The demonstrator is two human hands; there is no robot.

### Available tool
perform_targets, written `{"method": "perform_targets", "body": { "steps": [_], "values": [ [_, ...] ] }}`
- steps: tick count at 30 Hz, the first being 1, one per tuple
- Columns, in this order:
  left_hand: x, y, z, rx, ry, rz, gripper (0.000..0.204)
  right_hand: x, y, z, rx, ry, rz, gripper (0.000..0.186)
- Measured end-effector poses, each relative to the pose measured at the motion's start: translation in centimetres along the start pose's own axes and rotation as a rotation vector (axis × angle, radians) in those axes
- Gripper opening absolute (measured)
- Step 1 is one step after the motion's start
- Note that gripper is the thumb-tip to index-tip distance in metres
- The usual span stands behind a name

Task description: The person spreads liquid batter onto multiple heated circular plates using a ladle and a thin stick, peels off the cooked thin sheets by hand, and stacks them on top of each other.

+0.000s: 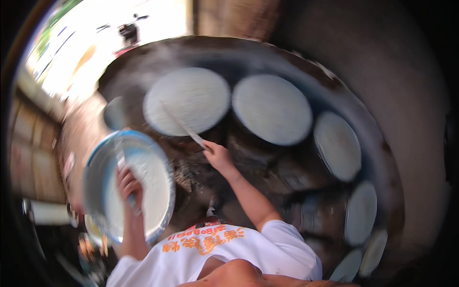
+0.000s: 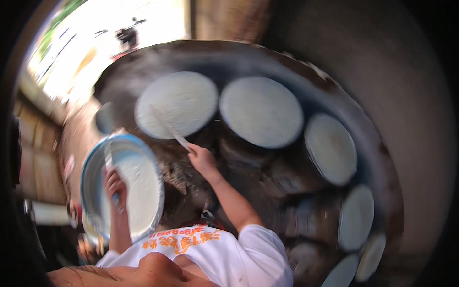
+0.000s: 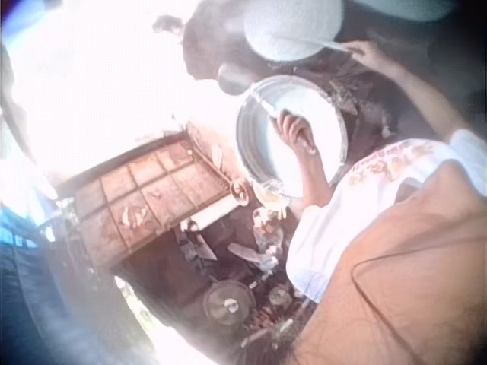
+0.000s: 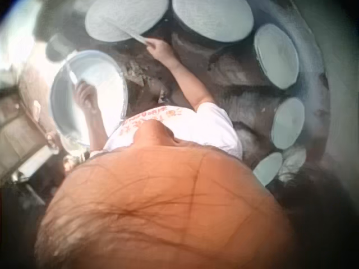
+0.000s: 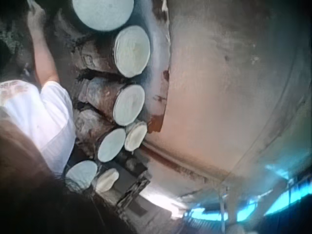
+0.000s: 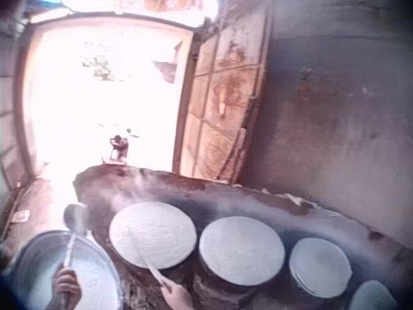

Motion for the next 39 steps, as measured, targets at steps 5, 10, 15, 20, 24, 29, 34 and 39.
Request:
{"method": "perform_targets", "body": {
  "steps": [5, 10, 15, 20, 24, 29, 34, 39],
  "values": [
    [7.6, 12.4, 15.2, -0.334, -0.178, 0.557, 0.041, 3.9, 7.0, 3.8, 0.067, -0.147, 0.004, 0.036],
    [21.8, 11.9, 22.2, -0.641, -0.59, 1.082, 0.032, 21.5, 15.0, 11.2, -0.239, -0.084, 0.348, 0.028],
    [22.3, 4.8, 12.5, -0.492, -1.679, 1.15, 0.06, 45.0, 21.6, 26.8, -0.673, 0.445, 0.778, 0.031],
    [29.7, -13.1, -17.1, -0.146, -2.069, 0.225, 0.033, 57.0, 16.5, 37.8, -0.698, 0.613, 0.825, 0.023],
    [36.0, -25.3, -45.2, 0.152, -2.55, -0.576, 0.043, 61.4, 12.9, 44.5, -0.646, 0.635, 0.738, 0.02],
    [45.4, -39.7, -51.1, 0.064, -3.085, -0.386, 0.057, 63.3, 7.9, 48.2, -0.534, 0.694, 0.704, 0.022],
    [47.1, -42.7, -50.7, 0.105, -2.927, -0.305, 0.045, 64.5, 5.1, 48.1, -0.347, 0.637, 0.613, 0.023],
    [47.5, -44.1, -53.0, 0.137, -2.961, -0.172, 0.018, 65.8, 3.9, 48.6, -0.334, 0.592, 0.584, 0.02]
  ]
}}
Point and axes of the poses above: each hand's wrist, its own y-axis away from the middle knuckle, its own x-axis out of the back of the hand, z = x × y, the point moved 8 cm from there along -y, towards the middle knuckle, and after that the axes turned 12 degrees about y, right-handed, at the moved point
